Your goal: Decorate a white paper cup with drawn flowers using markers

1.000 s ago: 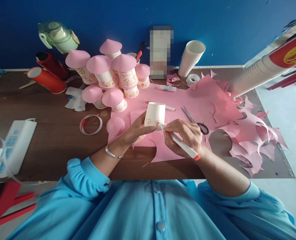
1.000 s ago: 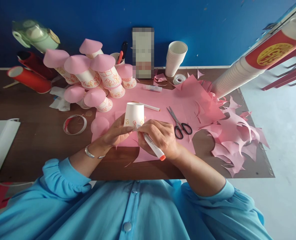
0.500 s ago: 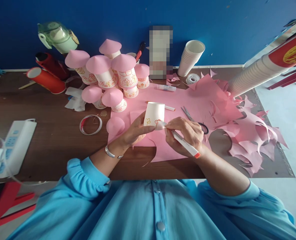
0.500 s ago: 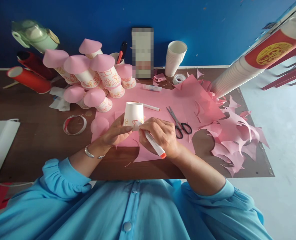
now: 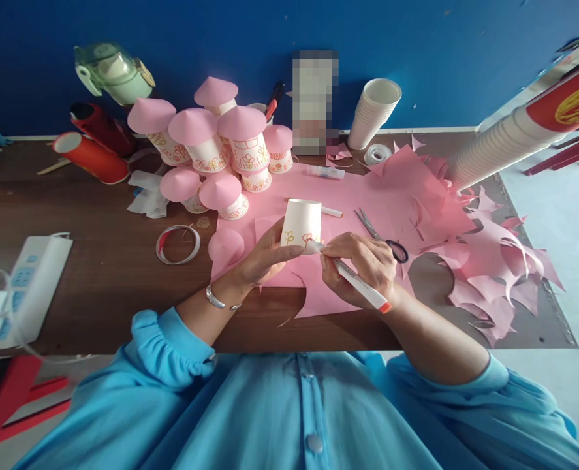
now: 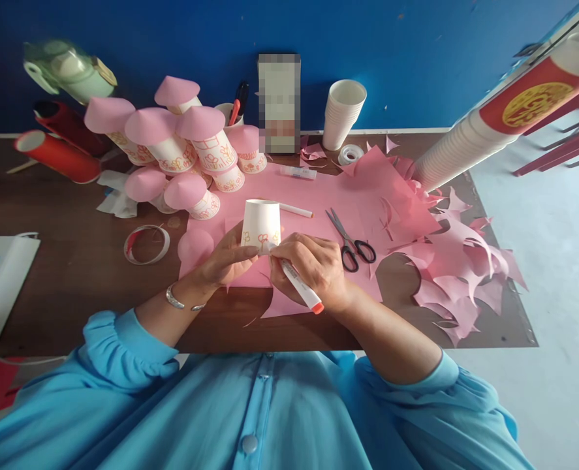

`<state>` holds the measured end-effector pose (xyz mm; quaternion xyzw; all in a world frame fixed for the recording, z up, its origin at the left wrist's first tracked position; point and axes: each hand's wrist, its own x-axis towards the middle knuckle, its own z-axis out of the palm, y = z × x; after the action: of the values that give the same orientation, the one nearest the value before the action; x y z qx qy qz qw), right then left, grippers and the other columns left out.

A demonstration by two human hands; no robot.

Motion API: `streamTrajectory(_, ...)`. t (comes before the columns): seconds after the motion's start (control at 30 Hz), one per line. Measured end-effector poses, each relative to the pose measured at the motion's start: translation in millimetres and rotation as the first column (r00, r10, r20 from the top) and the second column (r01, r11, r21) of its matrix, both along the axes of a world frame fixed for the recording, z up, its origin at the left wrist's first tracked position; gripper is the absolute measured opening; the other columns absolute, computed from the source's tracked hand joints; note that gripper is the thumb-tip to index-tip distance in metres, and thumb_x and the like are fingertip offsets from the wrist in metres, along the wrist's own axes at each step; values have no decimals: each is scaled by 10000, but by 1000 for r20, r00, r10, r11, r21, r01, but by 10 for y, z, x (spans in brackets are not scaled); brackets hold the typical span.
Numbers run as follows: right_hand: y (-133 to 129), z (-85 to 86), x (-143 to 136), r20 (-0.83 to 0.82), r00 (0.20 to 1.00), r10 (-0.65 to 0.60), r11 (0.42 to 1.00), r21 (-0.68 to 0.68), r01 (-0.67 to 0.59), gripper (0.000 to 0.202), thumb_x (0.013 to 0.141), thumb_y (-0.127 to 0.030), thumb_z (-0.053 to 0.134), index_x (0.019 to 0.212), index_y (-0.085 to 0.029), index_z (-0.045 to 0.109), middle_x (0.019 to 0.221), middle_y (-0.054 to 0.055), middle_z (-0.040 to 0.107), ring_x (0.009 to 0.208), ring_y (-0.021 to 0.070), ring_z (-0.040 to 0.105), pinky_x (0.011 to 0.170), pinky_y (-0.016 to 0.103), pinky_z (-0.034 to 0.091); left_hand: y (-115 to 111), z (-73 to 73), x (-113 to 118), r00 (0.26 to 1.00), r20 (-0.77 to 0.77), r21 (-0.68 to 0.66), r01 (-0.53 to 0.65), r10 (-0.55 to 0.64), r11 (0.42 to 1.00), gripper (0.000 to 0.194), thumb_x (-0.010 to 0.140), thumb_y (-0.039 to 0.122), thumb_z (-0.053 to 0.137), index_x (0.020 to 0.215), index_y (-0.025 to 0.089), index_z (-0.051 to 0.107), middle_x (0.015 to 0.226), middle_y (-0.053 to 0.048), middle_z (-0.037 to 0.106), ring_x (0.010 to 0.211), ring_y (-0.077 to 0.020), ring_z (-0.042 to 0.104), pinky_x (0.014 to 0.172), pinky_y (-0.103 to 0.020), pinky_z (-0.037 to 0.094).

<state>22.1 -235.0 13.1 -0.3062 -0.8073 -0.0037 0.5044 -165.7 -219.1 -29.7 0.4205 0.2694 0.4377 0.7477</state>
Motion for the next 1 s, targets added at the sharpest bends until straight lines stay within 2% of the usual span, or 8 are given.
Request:
streamTrajectory(0.17, -2, 4, -3, 22, 1000, -5, 1000, 1, 5, 191, 881, -53, 586, 927, -236, 556, 689, -46, 675, 551, 111, 667, 508, 230, 530, -2, -21, -2, 1000, -6, -3, -4, 4, 1000, 454, 769, 342, 858, 1175, 243, 680, 1031, -35, 727, 967, -208, 671, 906, -355, 507)
streamTrajectory(0.37, 9, 14, 0, 10, 1000, -20, 1000, 14, 19, 223, 860, -24, 591, 927, -234, 557, 673, -46, 667, 538, 111, 658, 492, 231, 509, -4, -26, -14, 1000, 22, 9, 20, -20, 1000, 407, 810, 349, 828, 1179, 255, 684, 1074, -40, 751, 1039, -231, 696, 939, -367, 516)
streamTrajectory(0.53, 11, 17, 11, 19, 999, -39, 999, 10, 39, 231, 851, -12, 580, 913, -232, 551, 658, -47, 657, 523, 112, 640, 487, 236, 492, -8, -21, -10, 1000, 4, 0, -1, 1, 1000, 442, 793, 385, 841, 1182, 244, 686, 1090, -56, 756, 1077, -253, 700, 945, -381, 518)
streamTrajectory(0.77, -6, 5, 12, 23, 1000, -15, 1000, -7, 15, 224, 849, -23, 563, 923, -234, 550, 674, -44, 654, 533, 117, 644, 487, 240, 480, -10, 17, 1, 1000, 4, 0, 11, -11, 1000, 464, 791, 386, 839, 1197, 237, 671, 1119, -67, 748, 1062, -252, 697, 943, -384, 515)
streamTrajectory(1.0, -14, -4, 3, 18, 1000, 0, 1000, -15, 1, 234, 839, -30, 578, 926, -244, 544, 664, -57, 643, 534, 110, 645, 499, 227, 489, 3, -15, -2, 1000, 19, 25, 6, -7, 1000, 410, 805, 343, 834, 1176, 240, 696, 1076, -55, 751, 989, -206, 693, 914, -347, 524)
